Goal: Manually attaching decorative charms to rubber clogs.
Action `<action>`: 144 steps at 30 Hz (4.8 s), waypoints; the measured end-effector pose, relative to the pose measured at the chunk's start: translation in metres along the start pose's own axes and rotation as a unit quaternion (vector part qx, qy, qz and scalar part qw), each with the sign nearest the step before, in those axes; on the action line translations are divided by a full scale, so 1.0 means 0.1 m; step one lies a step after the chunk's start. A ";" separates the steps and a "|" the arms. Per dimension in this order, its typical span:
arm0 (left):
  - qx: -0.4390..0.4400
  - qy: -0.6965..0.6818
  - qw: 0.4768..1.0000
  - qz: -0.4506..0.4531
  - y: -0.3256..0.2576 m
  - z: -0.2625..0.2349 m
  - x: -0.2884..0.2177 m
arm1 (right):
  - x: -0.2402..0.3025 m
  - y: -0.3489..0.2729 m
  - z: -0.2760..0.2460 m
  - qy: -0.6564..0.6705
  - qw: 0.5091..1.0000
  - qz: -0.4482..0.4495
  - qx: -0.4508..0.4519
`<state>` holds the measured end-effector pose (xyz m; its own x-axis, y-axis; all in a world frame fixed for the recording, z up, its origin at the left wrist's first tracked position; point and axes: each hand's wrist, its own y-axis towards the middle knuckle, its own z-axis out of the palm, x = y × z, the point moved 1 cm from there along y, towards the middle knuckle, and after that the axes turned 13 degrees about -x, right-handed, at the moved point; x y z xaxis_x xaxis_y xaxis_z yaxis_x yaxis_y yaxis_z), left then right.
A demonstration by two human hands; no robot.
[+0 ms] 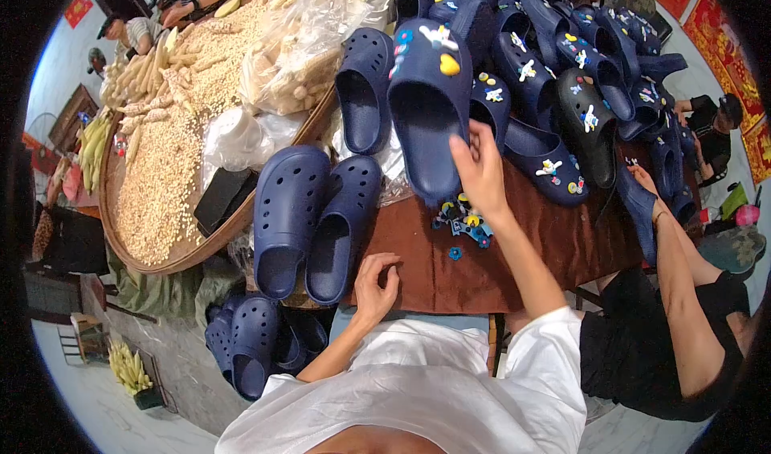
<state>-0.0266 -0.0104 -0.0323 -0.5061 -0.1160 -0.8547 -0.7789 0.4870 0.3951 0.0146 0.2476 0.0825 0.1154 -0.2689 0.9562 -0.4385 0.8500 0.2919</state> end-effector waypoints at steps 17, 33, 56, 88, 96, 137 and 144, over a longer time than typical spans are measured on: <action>-0.011 0.028 0.998 0.060 -0.10 0.09 0.08 | -0.55 1.27 0.49 -0.075 0.993 -0.040 -0.079; -0.018 0.055 0.995 0.075 -0.09 0.18 0.08 | -1.10 0.62 -0.05 -0.397 0.911 -0.100 -0.047; -0.014 0.064 0.995 0.076 -0.12 0.15 0.08 | -0.36 -0.58 -0.76 -0.234 0.961 0.025 -0.142; 0.071 -0.218 0.950 -0.210 -0.44 0.00 -0.56 | -0.53 -1.72 -0.57 -0.342 0.938 -0.045 -0.022; -0.046 -0.444 0.721 -0.530 -0.26 0.29 -0.47 | -0.60 -1.70 -0.46 -0.342 0.939 -0.025 -0.002; -0.034 -0.328 0.807 -0.489 -0.16 0.15 -0.65 | -0.03 -1.70 -0.25 -0.102 0.985 0.059 0.123; -0.027 -0.326 0.807 -0.491 -0.29 0.08 -0.53 | -0.06 -1.70 -0.34 0.003 0.973 0.137 0.188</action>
<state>0.0261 -0.0119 -0.0009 0.6549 0.0652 -0.7529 -0.7093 0.3968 -0.5826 0.1190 0.1200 0.0282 -0.0468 -0.0531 0.9975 -0.7486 0.6630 0.0002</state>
